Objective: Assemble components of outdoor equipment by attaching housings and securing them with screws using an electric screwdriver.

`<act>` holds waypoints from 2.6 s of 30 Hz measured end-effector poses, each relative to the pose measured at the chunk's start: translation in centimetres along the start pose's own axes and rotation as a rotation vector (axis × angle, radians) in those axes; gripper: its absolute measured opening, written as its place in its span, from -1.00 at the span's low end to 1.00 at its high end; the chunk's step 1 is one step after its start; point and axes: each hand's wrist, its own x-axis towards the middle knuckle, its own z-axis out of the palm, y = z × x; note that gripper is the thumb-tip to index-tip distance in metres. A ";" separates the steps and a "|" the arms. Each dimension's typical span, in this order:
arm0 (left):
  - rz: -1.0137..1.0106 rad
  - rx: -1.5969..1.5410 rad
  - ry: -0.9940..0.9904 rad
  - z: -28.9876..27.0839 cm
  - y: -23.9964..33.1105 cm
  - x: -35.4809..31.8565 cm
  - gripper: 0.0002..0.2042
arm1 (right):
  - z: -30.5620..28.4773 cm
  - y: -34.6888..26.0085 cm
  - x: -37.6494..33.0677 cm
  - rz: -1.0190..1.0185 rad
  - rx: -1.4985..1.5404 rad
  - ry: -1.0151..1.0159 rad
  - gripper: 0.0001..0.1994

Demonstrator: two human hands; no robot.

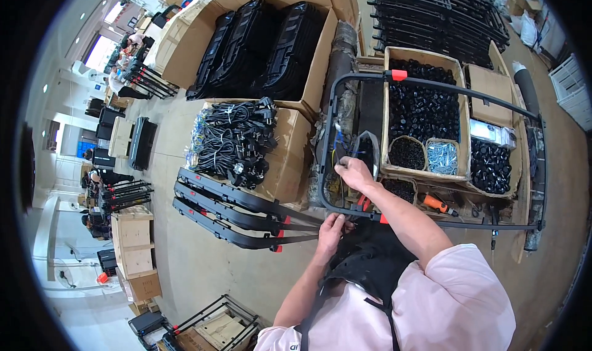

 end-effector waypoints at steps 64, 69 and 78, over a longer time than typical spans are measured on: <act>0.012 -0.059 0.215 1.5 -0.4 0.3 -0.82 | -9.1 -1.2 8.5 -0.093 -0.599 -0.764 -0.65; 0.007 -0.090 0.222 2.0 0.8 -0.3 -0.82 | -7.7 -5.7 1.7 -0.236 -0.410 -0.740 -0.64; 0.272 -0.319 0.125 1.0 -2.7 0.6 -0.94 | -0.8 -7.0 -10.9 -0.617 -0.526 -0.649 -0.68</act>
